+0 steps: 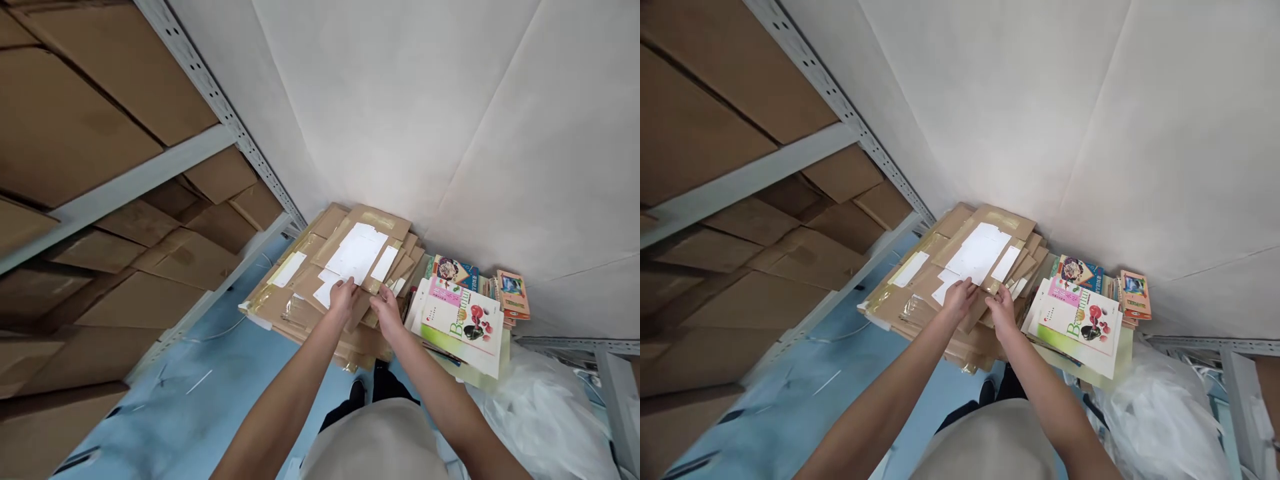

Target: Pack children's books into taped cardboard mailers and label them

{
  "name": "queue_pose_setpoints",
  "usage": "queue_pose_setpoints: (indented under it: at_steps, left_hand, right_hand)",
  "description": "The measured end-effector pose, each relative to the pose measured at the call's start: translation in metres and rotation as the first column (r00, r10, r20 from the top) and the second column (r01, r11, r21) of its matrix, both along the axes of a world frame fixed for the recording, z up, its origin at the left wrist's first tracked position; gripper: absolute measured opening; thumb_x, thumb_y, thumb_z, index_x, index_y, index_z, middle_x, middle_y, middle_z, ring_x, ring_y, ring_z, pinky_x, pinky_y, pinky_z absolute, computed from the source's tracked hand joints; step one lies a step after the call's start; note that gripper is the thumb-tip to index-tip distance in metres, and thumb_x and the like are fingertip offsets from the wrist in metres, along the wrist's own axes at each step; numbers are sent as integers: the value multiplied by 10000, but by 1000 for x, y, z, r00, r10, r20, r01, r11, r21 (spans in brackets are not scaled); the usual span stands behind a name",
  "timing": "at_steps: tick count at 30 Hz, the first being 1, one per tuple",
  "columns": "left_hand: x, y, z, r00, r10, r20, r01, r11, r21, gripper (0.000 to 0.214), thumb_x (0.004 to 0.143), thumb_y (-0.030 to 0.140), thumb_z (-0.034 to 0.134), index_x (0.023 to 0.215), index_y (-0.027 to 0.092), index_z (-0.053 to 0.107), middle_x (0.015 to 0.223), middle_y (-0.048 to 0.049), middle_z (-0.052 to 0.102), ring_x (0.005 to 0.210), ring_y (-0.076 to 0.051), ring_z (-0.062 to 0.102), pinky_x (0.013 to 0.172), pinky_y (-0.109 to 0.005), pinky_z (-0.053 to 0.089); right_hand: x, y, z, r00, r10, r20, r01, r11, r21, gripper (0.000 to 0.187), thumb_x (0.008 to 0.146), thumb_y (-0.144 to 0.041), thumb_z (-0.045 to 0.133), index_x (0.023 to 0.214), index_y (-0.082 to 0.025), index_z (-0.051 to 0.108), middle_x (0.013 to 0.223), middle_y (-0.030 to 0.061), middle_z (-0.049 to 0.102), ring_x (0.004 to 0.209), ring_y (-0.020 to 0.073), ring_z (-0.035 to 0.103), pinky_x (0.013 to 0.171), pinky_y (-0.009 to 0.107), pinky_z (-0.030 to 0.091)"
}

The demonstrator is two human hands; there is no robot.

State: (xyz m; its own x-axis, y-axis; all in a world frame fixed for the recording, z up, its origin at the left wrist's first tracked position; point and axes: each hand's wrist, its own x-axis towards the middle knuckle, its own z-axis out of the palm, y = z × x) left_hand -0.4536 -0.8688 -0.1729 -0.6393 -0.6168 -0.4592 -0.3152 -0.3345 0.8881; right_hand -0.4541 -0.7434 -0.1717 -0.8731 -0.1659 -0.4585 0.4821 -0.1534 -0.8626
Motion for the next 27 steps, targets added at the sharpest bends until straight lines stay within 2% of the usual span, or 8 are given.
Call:
queue_pose_setpoints:
  at_steps: [2,5,11,15,18,21,24,27]
  left_hand:
    - [-7,-3,4,996,80,44,-86,984,159,204,837,341,661,964,199,587,890,-72,704,891,-191,700,833,-366,563]
    - [-17,-4,15,975,196,108,-222,915,337,171,786,266,717,811,191,566,751,-28,670,793,-169,695,776,-330,572]
    - [-19,-8,35,967,242,75,-253,919,302,97,786,208,670,819,195,580,762,-15,690,698,-142,672,676,-280,555]
    - [7,-22,40,961,270,-53,-263,958,118,167,761,323,683,840,202,599,826,-15,703,713,-125,650,689,-253,536]
    - [36,-39,49,967,186,-176,-200,978,-61,295,719,447,696,828,186,612,853,-39,705,779,-154,650,755,-284,528]
    - [64,-52,66,954,43,-298,-105,975,-196,422,669,556,702,834,173,635,872,-56,709,820,-184,643,779,-308,518]
    - [88,-54,81,921,-137,-365,48,969,-243,481,646,610,704,831,170,649,841,-57,712,800,-192,636,763,-308,514]
    - [108,-44,87,866,-348,-359,262,928,-266,472,655,627,696,780,174,643,732,-34,687,717,-172,614,708,-284,506]
  right_hand:
    - [-2,-1,0,999,-22,36,23,999,-26,683,633,-306,699,1295,-244,542,1302,83,608,1124,258,602,859,352,525]
    - [-7,-1,3,994,-53,93,59,997,-55,695,599,-312,723,1267,-219,555,1157,73,644,970,218,624,784,322,516]
    - [-13,-2,17,997,-14,79,13,1000,18,590,582,-313,695,1157,-208,616,1073,60,645,862,200,606,756,324,499]
    - [-12,16,46,992,-32,-124,53,984,168,549,647,-338,651,1179,-211,596,1181,90,602,922,200,593,807,347,505]
    - [-10,40,88,906,-17,-422,137,957,255,530,721,-347,632,1230,-218,562,1219,102,580,992,206,579,846,369,508]
    - [-3,69,134,744,-59,-665,336,894,296,488,774,-344,622,1245,-236,553,1250,99,566,1076,213,559,909,397,492]
    - [19,98,167,626,-82,-776,507,799,325,503,791,-364,637,1270,-241,544,1313,106,536,1199,236,514,995,436,443]
    - [57,131,181,608,-99,-788,595,714,369,608,764,-418,690,1320,-242,516,1407,117,481,1307,267,444,1063,472,384]
